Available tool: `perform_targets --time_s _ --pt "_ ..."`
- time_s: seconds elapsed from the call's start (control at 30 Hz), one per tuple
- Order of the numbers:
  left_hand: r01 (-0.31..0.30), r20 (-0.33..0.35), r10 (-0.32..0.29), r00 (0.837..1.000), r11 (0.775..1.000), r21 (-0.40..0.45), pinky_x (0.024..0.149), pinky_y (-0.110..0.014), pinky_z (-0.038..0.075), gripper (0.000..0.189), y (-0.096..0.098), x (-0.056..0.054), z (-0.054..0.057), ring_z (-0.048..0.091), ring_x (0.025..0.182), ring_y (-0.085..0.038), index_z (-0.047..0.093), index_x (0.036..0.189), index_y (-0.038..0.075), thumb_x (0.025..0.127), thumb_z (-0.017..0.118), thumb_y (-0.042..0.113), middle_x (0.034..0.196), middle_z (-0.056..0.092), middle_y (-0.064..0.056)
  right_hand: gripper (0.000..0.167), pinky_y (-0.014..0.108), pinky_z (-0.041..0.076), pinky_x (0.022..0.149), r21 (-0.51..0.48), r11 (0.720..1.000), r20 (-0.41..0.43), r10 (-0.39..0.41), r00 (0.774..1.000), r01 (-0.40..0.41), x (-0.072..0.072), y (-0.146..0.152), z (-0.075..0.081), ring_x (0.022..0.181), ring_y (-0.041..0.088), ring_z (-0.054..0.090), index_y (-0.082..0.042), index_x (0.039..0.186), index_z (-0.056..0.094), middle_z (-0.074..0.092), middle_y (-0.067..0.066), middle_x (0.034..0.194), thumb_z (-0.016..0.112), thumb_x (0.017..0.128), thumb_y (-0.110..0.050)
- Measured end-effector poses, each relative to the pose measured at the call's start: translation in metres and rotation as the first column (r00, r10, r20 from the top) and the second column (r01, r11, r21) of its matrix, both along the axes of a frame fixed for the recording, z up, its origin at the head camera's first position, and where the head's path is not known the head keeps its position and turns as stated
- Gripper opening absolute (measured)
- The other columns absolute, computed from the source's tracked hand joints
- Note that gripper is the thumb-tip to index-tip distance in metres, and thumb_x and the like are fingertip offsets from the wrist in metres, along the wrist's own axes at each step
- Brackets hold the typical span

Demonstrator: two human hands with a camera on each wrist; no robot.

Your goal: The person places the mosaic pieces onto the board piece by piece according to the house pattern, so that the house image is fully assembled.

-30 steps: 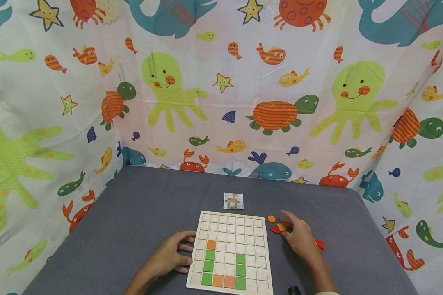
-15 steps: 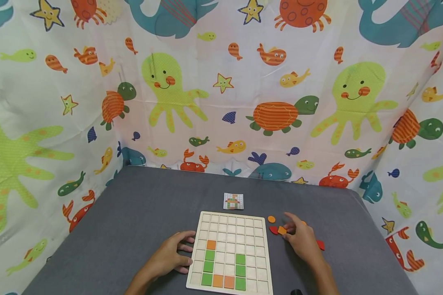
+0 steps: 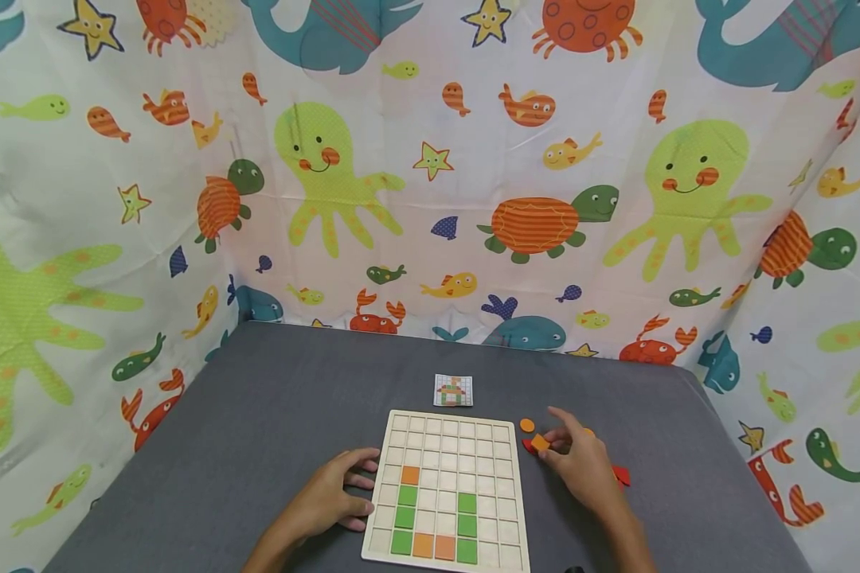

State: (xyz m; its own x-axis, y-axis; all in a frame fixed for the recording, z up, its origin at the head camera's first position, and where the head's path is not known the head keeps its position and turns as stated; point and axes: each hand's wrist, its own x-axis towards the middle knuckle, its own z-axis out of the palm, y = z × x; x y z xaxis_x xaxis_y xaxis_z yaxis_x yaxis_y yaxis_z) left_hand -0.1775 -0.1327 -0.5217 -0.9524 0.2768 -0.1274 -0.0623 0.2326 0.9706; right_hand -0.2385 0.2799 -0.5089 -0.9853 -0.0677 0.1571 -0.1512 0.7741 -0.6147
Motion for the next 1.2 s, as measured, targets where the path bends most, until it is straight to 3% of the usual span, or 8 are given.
perform_targets --time_s 0.3,0.57,0.93,1.2 --pt "-0.003 0.001 0.003 1.0 1.0 0.001 0.058 -0.041 0.067 0.081 0.001 0.0 0.0 0.064 0.11 -0.029 0.053 0.151 0.001 0.076 0.079 -0.019 0.134 0.058 -0.017 0.072 0.022 0.059 0.072 -0.111 0.99 -0.026 0.081 0.996 -0.083 0.005 -0.022 0.007 0.094 0.02 0.072 -0.006 0.152 0.053 0.076 0.005 0.107 0.085 0.087 -0.003" --pt "-0.006 0.001 0.006 1.0 1.0 -0.001 0.058 -0.041 0.067 0.082 0.002 0.0 -0.001 0.064 0.11 -0.029 0.053 0.151 0.001 0.076 0.079 -0.018 0.134 0.058 -0.017 0.07 0.023 0.062 0.079 -0.151 0.979 -0.025 0.136 0.99 -0.139 0.009 -0.045 0.007 0.097 0.022 0.071 -0.008 0.151 0.055 0.074 0.002 0.108 0.084 0.088 -0.001" --pt "-0.01 0.007 0.01 1.0 1.0 -0.007 0.058 -0.042 0.067 0.081 0.002 0.001 -0.001 0.064 0.11 -0.029 0.054 0.15 0.001 0.076 0.079 -0.019 0.134 0.058 -0.017 0.068 0.025 0.057 0.073 -0.157 0.968 0.033 0.201 0.979 -0.193 0.013 -0.076 0.002 0.096 0.019 0.069 -0.014 0.15 0.058 0.073 -0.003 0.106 0.083 0.088 -0.001" --pt "-0.01 -0.006 0.01 1.0 1.0 0.023 0.057 -0.042 0.067 0.083 0.002 0.001 0.0 0.064 0.11 -0.03 0.052 0.151 0.0 0.075 0.079 -0.02 0.135 0.058 -0.018 0.066 0.025 0.059 0.073 -0.177 0.938 0.033 0.309 0.95 -0.299 0.011 -0.093 0.001 0.096 0.022 0.069 -0.01 0.15 0.058 0.072 0.0 0.104 0.082 0.089 -0.001"
